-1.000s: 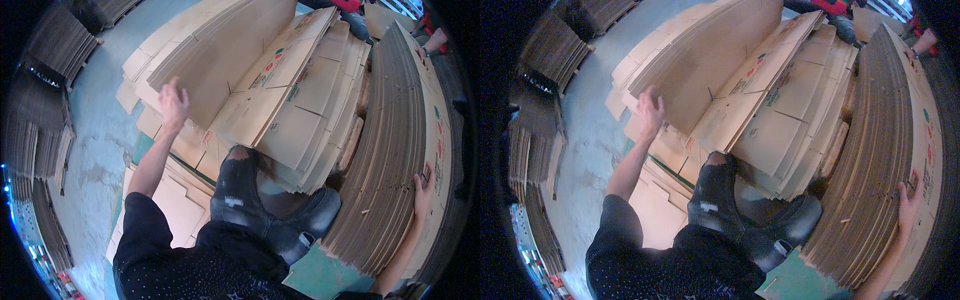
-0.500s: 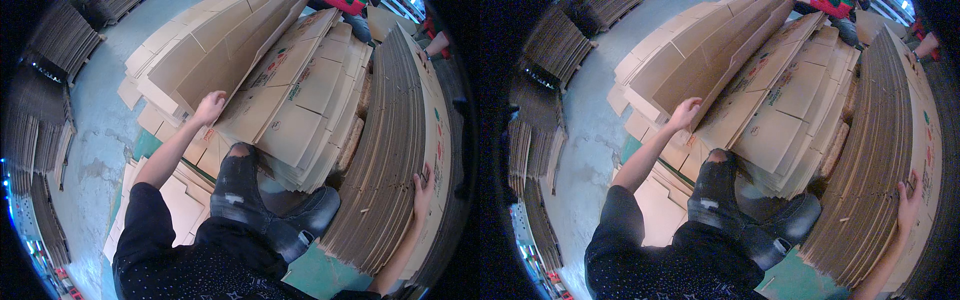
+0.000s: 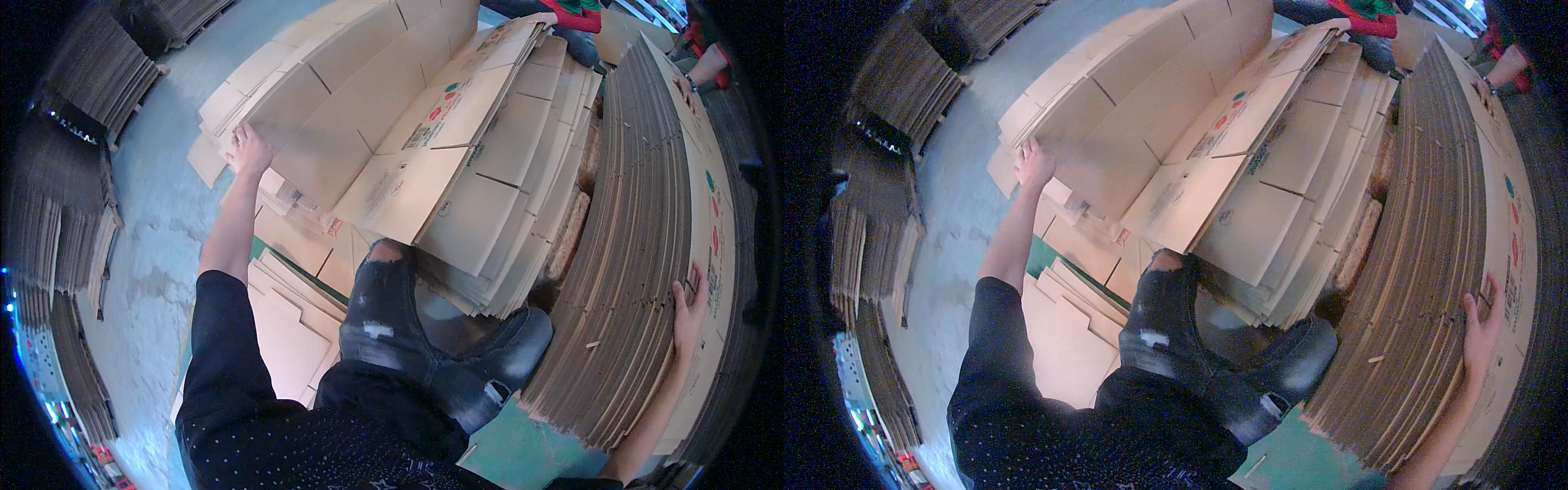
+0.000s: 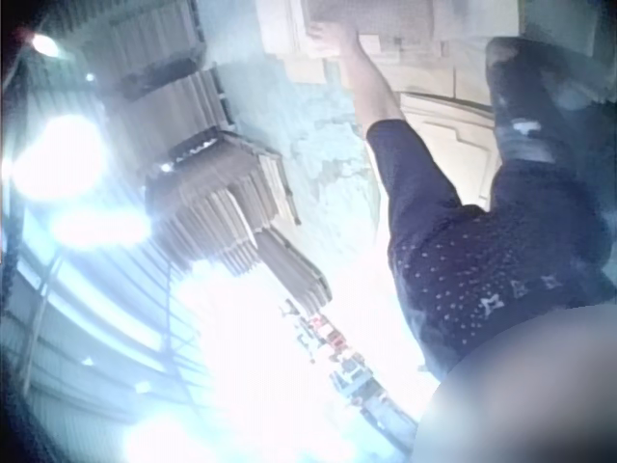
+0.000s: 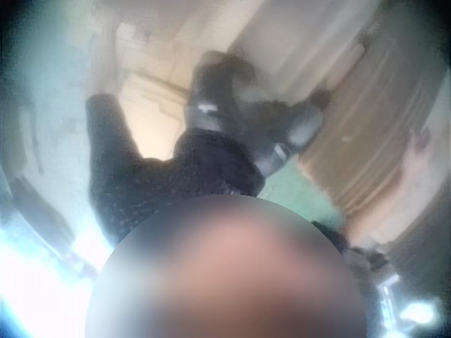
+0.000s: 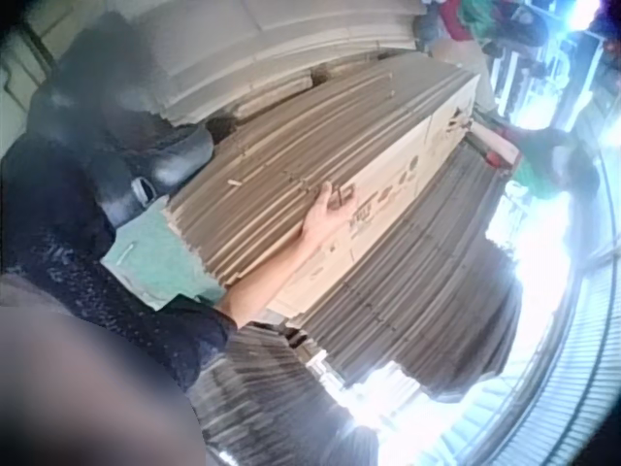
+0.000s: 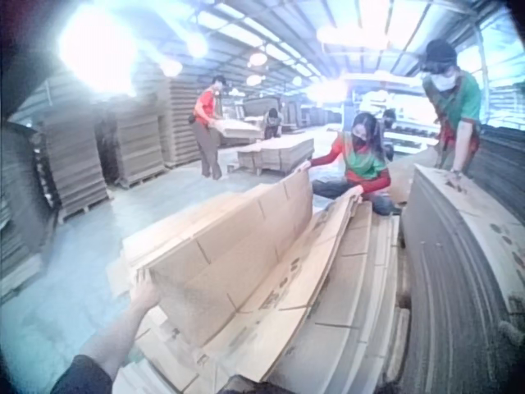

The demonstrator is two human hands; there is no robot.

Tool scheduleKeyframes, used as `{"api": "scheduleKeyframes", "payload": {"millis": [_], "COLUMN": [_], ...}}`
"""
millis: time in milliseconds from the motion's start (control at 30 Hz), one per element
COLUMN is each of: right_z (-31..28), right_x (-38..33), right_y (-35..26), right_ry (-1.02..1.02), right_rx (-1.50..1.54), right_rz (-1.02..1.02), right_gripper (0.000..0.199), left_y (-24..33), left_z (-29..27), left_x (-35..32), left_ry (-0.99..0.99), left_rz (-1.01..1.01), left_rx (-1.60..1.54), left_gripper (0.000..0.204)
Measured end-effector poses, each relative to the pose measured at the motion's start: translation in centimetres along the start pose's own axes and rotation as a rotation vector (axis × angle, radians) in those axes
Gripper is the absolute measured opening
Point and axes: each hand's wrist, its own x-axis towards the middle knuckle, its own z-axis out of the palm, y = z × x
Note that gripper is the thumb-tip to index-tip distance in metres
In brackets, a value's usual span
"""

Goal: The person sits on the floor and repeatedly picks up flat cardboard sheets, aligns them, and places them into a growing stack. The person occasionally adjusts the stack to keep it even while coworkers handle similar sheets nearby.

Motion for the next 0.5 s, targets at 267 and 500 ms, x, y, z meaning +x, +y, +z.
{"api": "scheduleKeyframes", "payload": {"millis": [267, 500], "right_z": [0.1, -0.1], "right_x": [0.1, 0.0], "right_y": [0.3, 0.3], "right_ry": [0.012, 0.003], "right_rx": [-0.028, -0.021], "right_rz": [-0.014, 0.019], "right_gripper": [0.054, 0.056], "left_y": [3.6, 10.0], "left_z": [-1.0, -2.3], "left_x": [-6.5, -19.2], "left_ry": [0.242, -0.203], "left_rz": [0.165, 0.677], "left_rx": [-0.762, -0.862], "left_gripper": [0.034, 0.025]}}
